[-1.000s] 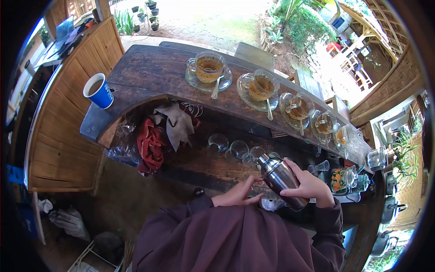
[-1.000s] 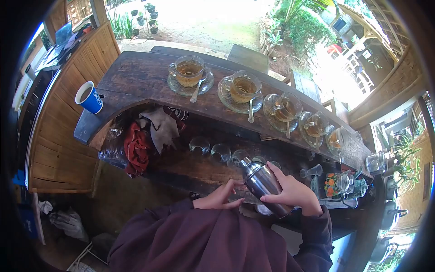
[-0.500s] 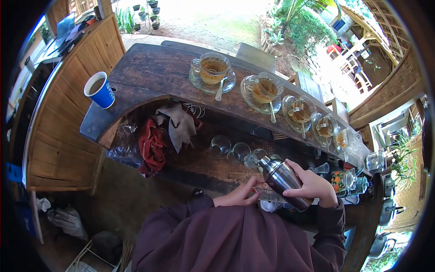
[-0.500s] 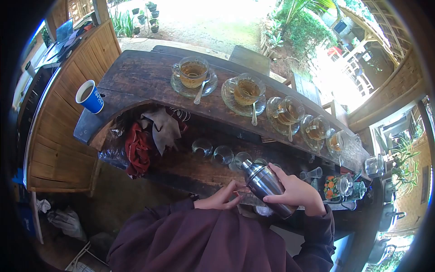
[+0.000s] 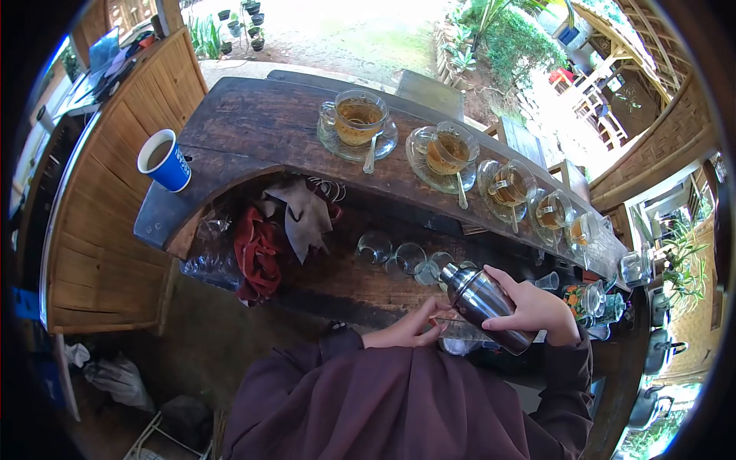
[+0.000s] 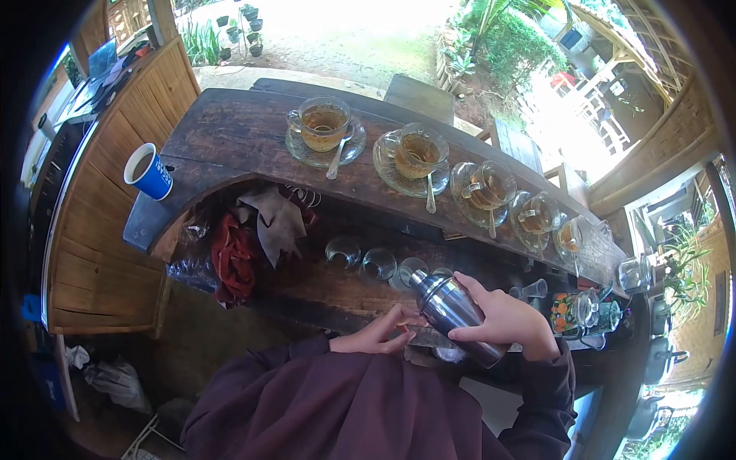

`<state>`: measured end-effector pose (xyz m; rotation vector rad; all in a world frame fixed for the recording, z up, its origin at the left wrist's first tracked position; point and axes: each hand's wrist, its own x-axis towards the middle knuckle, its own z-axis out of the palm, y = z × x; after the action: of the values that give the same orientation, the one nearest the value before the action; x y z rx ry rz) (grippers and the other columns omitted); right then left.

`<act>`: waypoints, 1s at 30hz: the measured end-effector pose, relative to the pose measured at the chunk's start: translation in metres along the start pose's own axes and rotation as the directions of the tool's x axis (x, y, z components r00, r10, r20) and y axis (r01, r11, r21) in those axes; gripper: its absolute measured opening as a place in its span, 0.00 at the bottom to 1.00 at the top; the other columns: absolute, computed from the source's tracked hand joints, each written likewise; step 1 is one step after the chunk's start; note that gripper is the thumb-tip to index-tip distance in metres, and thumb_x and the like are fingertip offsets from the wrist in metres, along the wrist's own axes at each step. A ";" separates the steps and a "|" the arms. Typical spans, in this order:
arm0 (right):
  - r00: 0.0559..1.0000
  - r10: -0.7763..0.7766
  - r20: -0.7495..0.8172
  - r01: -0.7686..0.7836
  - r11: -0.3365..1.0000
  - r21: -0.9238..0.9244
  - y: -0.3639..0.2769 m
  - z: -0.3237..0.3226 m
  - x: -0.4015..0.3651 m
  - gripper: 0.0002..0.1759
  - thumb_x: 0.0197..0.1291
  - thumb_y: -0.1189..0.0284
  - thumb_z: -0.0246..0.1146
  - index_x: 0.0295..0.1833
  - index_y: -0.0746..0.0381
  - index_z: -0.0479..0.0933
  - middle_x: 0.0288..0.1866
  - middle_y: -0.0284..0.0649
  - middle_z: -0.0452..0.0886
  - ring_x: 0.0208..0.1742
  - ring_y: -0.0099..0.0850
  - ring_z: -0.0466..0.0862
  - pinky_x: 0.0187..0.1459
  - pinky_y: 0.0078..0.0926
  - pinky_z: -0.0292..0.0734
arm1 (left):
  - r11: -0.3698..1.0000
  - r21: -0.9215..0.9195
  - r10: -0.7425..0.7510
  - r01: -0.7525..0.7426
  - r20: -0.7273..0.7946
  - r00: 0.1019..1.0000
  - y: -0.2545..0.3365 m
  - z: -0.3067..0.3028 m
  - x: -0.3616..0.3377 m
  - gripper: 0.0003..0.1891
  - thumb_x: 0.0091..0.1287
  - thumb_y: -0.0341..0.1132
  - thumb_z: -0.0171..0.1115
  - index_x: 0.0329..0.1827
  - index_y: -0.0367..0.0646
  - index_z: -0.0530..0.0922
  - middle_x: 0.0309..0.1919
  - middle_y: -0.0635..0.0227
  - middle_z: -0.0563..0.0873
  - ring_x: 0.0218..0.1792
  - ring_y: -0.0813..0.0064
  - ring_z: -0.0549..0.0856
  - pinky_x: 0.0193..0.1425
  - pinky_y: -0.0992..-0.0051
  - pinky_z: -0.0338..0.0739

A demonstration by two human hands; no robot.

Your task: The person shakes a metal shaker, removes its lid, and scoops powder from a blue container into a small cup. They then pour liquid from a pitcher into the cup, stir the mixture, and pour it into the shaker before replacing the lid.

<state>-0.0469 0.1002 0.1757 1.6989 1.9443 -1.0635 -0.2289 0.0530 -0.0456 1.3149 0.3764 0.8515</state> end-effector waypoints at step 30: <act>0.991 0.048 0.123 -0.018 0.972 -0.236 -0.024 -0.025 0.014 0.58 0.42 0.42 0.68 0.74 0.57 0.50 0.39 0.57 0.82 0.39 0.49 0.84 0.44 0.35 0.78 | 0.952 -0.293 0.081 -0.087 -0.032 0.996 -0.007 0.012 0.001 0.14 0.71 0.27 0.49 0.56 0.39 0.58 0.59 0.58 0.70 0.62 0.71 0.74 0.59 0.73 0.68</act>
<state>-0.0673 0.1274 0.1897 1.4929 1.8715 -0.8693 -0.2176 0.0453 -0.0490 1.0518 0.1995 0.9535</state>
